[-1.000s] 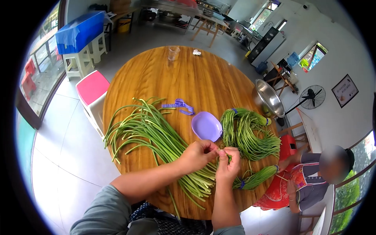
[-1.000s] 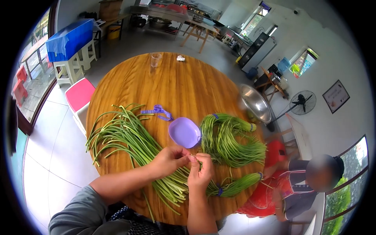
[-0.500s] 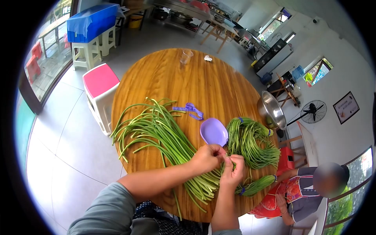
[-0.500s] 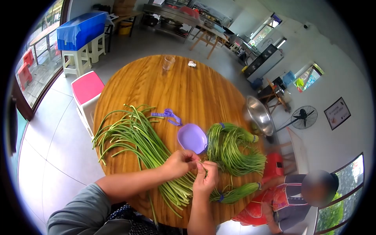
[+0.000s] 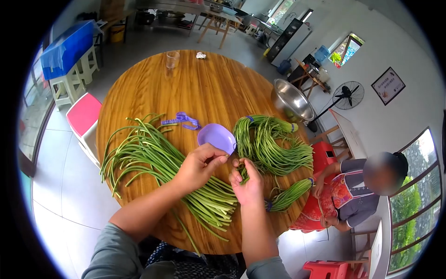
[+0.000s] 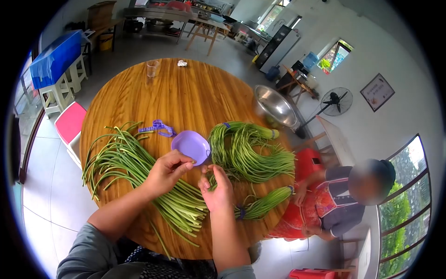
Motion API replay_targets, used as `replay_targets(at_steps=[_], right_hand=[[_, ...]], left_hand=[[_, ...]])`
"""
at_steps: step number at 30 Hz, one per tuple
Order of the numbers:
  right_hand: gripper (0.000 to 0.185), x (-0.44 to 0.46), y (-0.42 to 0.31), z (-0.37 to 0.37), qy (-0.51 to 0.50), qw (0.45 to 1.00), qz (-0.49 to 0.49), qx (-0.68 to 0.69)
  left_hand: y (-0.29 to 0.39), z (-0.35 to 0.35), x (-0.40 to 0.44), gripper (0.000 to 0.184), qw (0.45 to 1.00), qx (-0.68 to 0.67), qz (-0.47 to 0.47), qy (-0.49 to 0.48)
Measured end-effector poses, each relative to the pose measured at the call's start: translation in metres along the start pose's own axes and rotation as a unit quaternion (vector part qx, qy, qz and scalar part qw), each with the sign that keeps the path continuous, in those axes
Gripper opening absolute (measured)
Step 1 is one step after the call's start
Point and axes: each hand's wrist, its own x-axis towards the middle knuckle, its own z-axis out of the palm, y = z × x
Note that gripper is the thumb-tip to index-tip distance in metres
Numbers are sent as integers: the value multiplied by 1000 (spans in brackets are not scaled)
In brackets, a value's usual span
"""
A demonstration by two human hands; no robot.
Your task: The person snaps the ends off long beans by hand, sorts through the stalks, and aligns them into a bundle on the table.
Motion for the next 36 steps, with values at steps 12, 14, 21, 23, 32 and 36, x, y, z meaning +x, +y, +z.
replay_targets(at_steps=[12, 14, 21, 23, 32, 36], right_hand=[[16, -1, 32, 4, 22, 995, 50, -84], [12, 1, 29, 7, 51, 996, 61, -35], [18, -1, -16, -5, -45, 994, -3, 98], [22, 1, -41, -13, -39, 985, -54, 159], [30, -52, -64, -36, 160, 932, -71, 316], [30, -24, -99, -37, 285, 905, -126, 289]], left_hand=[[-1, 18, -10, 21, 993, 65, 87, -42], [7, 18, -10, 26, 995, 36, 69, -54], [16, 14, -10, 34, 991, 91, 96, 3], [10, 11, -10, 34, 991, 94, 96, 7], [1, 12, -14, 30, 997, 59, 56, -16], [5, 11, -13, 24, 996, 56, 64, -16]])
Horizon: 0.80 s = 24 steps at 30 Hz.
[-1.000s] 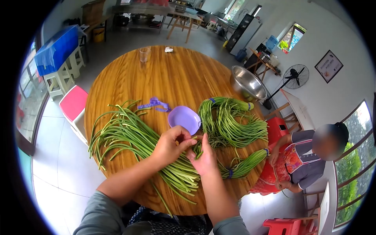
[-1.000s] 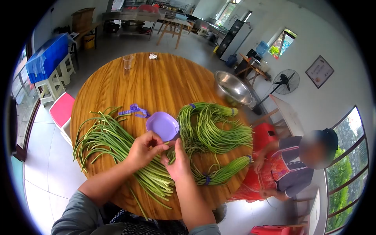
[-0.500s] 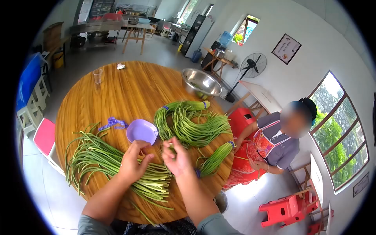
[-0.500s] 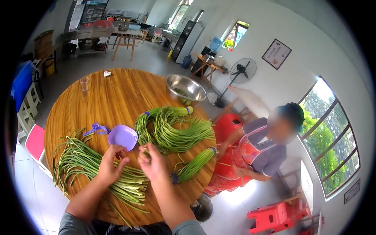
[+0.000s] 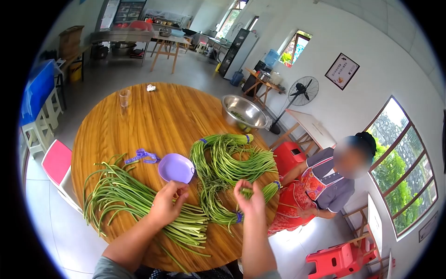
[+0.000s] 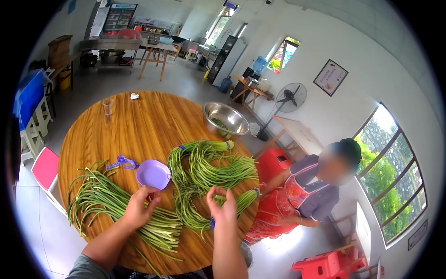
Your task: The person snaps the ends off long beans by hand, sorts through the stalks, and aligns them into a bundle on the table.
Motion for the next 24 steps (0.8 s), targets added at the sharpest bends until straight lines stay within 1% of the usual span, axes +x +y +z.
replay_targets(at_steps=[1, 2, 3, 4, 5, 6, 7, 8, 9, 10, 11, 12, 14, 15, 16, 18, 19, 21, 22, 23, 24], right_hand=[[27, 9, -5, 29, 4, 1000, -9, 6], [27, 57, -24, 43, -26, 1000, 8, 8], [44, 65, -24, 86, -72, 997, -26, -13], [57, 92, -35, 130, -105, 992, -52, -45], [73, 113, -46, 167, -146, 978, -79, -130], [78, 132, -46, 198, -89, 974, -144, -152], [74, 154, -47, 215, -79, 965, -151, -200], [74, 172, -48, 219, -79, 965, -149, -200], [70, 183, -42, 222, -78, 952, -160, -250], [66, 189, -37, 219, -74, 935, -173, -301], [53, 195, -29, 208, -65, 929, -170, -322], [53, 198, -21, 195, -61, 929, -171, -324], [44, 206, -9, 163, -59, 859, -186, -474], [39, 215, -7, 152, -42, 878, -164, -449], [39, 223, -7, 145, -37, 879, -161, -447], [34, 239, -9, 132, -69, 822, -220, -520], [33, 253, -10, 129, -64, 785, -272, -552], [32, 278, -14, 132, -57, 627, -415, -656], [47, 288, -19, 138, -55, 491, -481, -724], [55, 286, -18, 145, -80, 374, -579, -720], [62, 280, -17, 155, -109, 423, -521, -734]], left_hand=[[2, 0, 0, 24, 1000, 0, -2, 0], [4, -2, 0, 24, 1000, 7, 4, -6], [4, -4, 3, 24, 1000, 15, 12, -12], [3, -4, 5, 24, 1000, 18, 12, -11], [2, -4, 4, 23, 1000, 14, 9, -19], [1, -3, 4, 22, 1000, 9, 3, -24], [1, -3, 4, 23, 1000, 16, 3, -19], [0, -4, 6, 23, 1000, 18, 2, -19], [-1, -5, 6, 23, 999, 29, -2, -24], [-1, -6, 6, 24, 999, 38, -6, -31], [2, -6, 7, 24, 999, 37, -14, -37], [2, -6, 8, 24, 999, 34, -16, -38], [1, -6, 8, 23, 994, 66, 71, -42], [2, -6, 7, 21, 995, 60, 53, -52], [2, -5, 7, 21, 995, 61, 50, -57], [3, -4, 7, 20, 994, 67, 47, -74], [3, -4, 8, 20, 994, 68, 42, -79], [3, -4, 8, 21, 993, 70, 42, -83], [4, -5, 8, 21, 993, 75, 33, -83], [5, -3, 10, 22, 993, 77, 41, -85], [5, -5, 11, 23, 991, 82, 50, -89]])
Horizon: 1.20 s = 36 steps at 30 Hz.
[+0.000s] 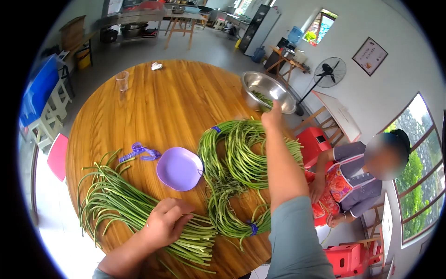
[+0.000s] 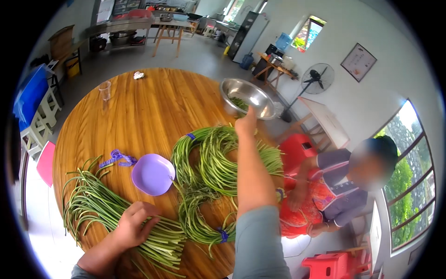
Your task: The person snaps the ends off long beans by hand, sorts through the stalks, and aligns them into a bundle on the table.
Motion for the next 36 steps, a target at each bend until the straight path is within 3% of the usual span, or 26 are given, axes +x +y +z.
replay_targets(at_steps=[4, 5, 12, 14, 16, 20, 22, 26, 28, 31, 32, 34, 36], right_hand=[[63, 31, 23, 29, -118, 992, 15, -52], [62, 36, 31, 35, -155, 979, 10, -133], [48, 9, 9, 6, -166, 982, -5, -88], [44, -7, 12, -6, -130, 985, -51, -104], [40, -38, -18, -22, -14, 981, -181, -64], [26, -56, -37, -11, -198, 959, -178, -92], [20, -58, -8, 21, -139, 964, -223, -49], [46, -65, -29, 2, -280, 909, -141, -276], [47, -66, -33, -11, -296, 897, -130, -302], [35, -37, 0, -4, -224, 945, -101, -215], [26, -34, 13, 3, -125, 975, -128, -131], [24, -22, 12, 12, -219, 951, -86, -202], [24, -24, 4, 30, -240, 936, -63, -248]], left_hand=[[-9, 3, -3, 24, 1000, 19, 20, 5], [-10, 3, -3, 24, 1000, 16, 22, 0], [-10, 2, -2, 25, 999, 24, 22, -5], [-8, 3, -3, 26, 999, 18, 28, 4], [-6, 4, -3, 26, 999, 10, 35, 12], [-2, 3, -5, 26, 999, 16, 37, 2], [-3, 2, -5, 24, 999, 20, 37, -4], [-6, 2, -3, 23, 999, 14, 34, -1], [-6, 3, -4, 23, 999, 9, 31, -1], [-7, 3, -4, 23, 1000, 8, 23, -7], [-8, 3, -4, 22, 1000, 7, 21, 0], [-10, 0, -5, 22, 1000, 20, 13, 8], [-12, 1, -3, 22, 1000, 5, 23, 12]])
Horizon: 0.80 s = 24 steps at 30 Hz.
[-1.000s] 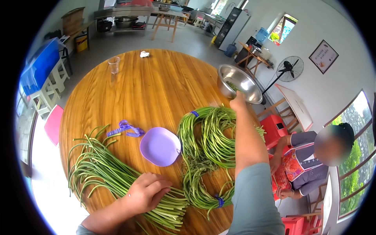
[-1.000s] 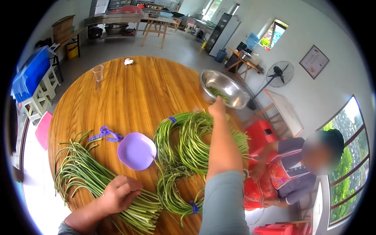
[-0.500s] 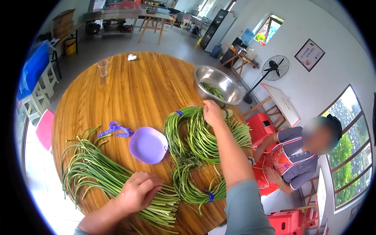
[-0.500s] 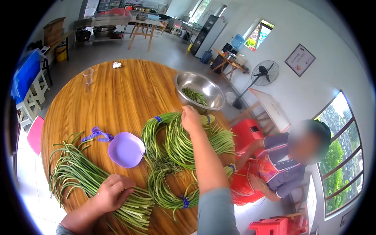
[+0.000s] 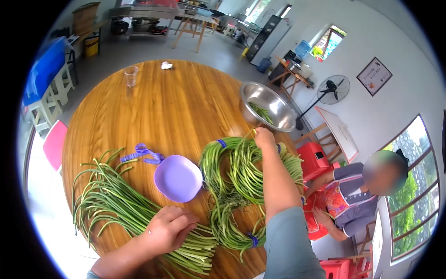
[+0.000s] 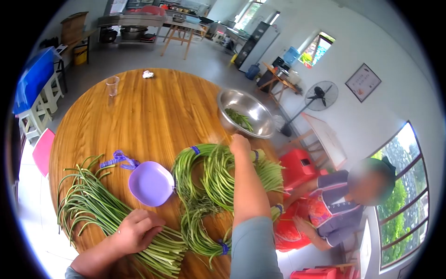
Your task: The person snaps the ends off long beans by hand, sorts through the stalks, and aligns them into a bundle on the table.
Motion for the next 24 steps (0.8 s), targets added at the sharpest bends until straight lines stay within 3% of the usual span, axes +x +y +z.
replay_targets(at_steps=[6, 12, 14, 18, 24], right_hand=[[21, 9, -30, 6, -36, 990, 97, -94], [20, 7, -40, 6, 28, 983, 180, -22], [23, 2, -43, -1, -26, 976, 218, -10], [26, 11, -39, 3, -75, 979, 186, -24], [26, 7, -26, 23, 76, 973, 208, -67]], left_hand=[[0, 1, 1, 20, 1000, 6, -6, -15], [-3, 2, -4, 18, 999, 15, -6, -32], [-3, 3, -5, 18, 999, 13, -8, -32], [-5, 4, -7, 17, 999, 20, -1, -42], [-6, 4, -8, 15, 999, 16, 0, -42]])
